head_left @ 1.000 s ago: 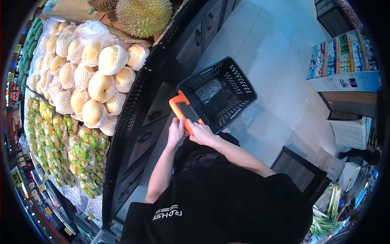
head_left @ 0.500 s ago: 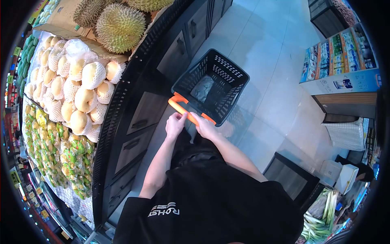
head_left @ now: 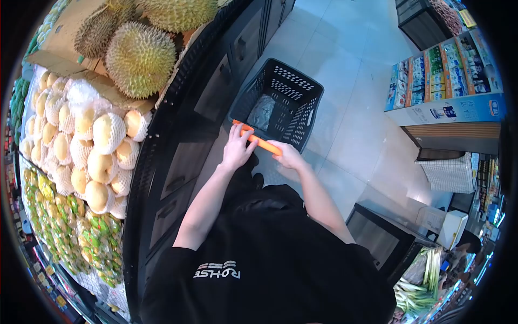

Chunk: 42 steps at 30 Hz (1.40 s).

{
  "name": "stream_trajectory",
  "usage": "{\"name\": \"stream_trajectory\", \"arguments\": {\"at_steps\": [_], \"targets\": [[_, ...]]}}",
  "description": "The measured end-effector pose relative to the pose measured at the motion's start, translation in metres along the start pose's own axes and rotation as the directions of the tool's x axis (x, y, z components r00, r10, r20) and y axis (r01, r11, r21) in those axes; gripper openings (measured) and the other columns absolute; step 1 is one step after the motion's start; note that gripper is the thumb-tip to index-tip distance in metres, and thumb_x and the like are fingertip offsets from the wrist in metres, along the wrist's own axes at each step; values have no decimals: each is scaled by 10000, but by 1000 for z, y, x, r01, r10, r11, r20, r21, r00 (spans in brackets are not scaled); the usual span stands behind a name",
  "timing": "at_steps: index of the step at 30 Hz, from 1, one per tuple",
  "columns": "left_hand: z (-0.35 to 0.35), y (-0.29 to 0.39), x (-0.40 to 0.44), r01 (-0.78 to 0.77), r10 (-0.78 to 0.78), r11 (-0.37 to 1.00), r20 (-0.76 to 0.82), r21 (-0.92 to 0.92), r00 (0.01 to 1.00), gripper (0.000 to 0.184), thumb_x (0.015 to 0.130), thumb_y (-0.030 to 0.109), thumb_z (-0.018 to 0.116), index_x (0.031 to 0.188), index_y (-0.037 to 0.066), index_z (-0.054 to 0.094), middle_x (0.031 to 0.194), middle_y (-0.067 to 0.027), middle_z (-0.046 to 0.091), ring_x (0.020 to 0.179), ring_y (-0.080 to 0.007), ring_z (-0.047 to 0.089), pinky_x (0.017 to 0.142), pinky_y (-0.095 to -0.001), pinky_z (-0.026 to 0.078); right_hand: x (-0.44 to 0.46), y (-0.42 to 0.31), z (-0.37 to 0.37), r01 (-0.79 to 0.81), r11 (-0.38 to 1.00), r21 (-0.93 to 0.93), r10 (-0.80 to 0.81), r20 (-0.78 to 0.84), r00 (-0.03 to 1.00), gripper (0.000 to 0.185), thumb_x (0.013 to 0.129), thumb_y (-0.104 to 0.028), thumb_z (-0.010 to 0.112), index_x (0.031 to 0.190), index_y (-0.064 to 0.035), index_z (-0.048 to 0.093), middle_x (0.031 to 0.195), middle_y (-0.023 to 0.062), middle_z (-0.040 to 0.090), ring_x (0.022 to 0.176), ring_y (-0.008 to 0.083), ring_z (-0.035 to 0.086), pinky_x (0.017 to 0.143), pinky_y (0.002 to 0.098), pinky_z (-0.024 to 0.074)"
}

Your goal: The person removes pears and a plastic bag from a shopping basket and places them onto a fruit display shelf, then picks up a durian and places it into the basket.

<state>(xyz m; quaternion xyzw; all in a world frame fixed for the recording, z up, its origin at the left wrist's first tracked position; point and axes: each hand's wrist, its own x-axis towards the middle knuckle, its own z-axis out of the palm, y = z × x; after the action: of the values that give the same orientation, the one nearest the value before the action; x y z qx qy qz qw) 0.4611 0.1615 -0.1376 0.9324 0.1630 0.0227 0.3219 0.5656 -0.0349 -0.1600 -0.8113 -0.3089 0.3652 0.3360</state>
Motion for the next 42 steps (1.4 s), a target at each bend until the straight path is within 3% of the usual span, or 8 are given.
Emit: {"name": "stream_trajectory", "arguments": {"at_steps": [3,5,7,8,11,20,29,42], "targets": [[-1,8,31,-24,26,998,47,-50,999,425,887,364,634,1184,59,640,1383,-214,443,1363,-370,342,1060,-450,406,11,-8,-26,-80,994,-81,75,-59,995,509,791,-97,711,1281,-144,585,1138,157,663,1061,344,626,903,413,496],[-2,6,52,-132,133,991,-21,29,991,423,876,365,648,1161,51,648,1271,-205,520,1263,-373,445,1019,-452,429,18,-16,-38,-258,915,-311,220,-153,963,414,807,-209,716,1213,-172,641,1049,131,693,973,331,659,842,435,523],[-10,5,74,-220,219,975,119,-1,969,401,867,365,667,1110,46,662,1132,-189,585,1123,-363,533,953,-446,453,33,-17,-40,-291,887,-358,220,-226,949,374,809,-270,711,1170,-181,667,1006,123,700,936,324,668,817,442,530],[-10,3,81,-312,310,950,52,22,949,405,848,385,685,1083,55,668,1035,-148,605,1015,-337,570,896,-443,464,38,-20,-39,-317,859,-402,216,-277,936,345,812,-332,707,1126,-191,692,963,116,708,900,317,677,792,449,538],[-10,-3,94,-303,302,952,212,-27,929,410,840,400,690,1075,65,671,1037,-137,606,1026,-322,568,897,-437,461,45,-26,-39,-407,819,-405,297,-309,904,241,812,-278,687,1027,-169,702,954,109,706,900,309,680,783,434,546],[-2,-17,107,-310,331,943,237,-125,913,409,898,411,617,1147,87,642,1235,-158,563,1204,-322,484,1045,-449,358,64,-44,-50,-314,854,-415,213,-273,938,316,765,-418,718,940,-155,717,820,124,704,806,315,688,734,445,546],[-3,-12,146,-299,331,941,252,-158,909,398,886,414,632,1119,92,652,1115,-123,595,1113,-311,529,1013,-428,384,90,-30,-73,-305,836,-457,183,-293,938,324,731,-454,720,857,-156,712,751,128,688,739,330,680,689,449,549],[3,11,227,-242,268,963,322,-119,908,442,917,433,586,1160,65,621,1233,-163,546,1204,-345,483,1040,-451,367,140,-17,-141,-347,829,-438,249,-267,931,343,734,-397,719,986,-164,714,823,113,704,813,302,692,751,437,551]]}}
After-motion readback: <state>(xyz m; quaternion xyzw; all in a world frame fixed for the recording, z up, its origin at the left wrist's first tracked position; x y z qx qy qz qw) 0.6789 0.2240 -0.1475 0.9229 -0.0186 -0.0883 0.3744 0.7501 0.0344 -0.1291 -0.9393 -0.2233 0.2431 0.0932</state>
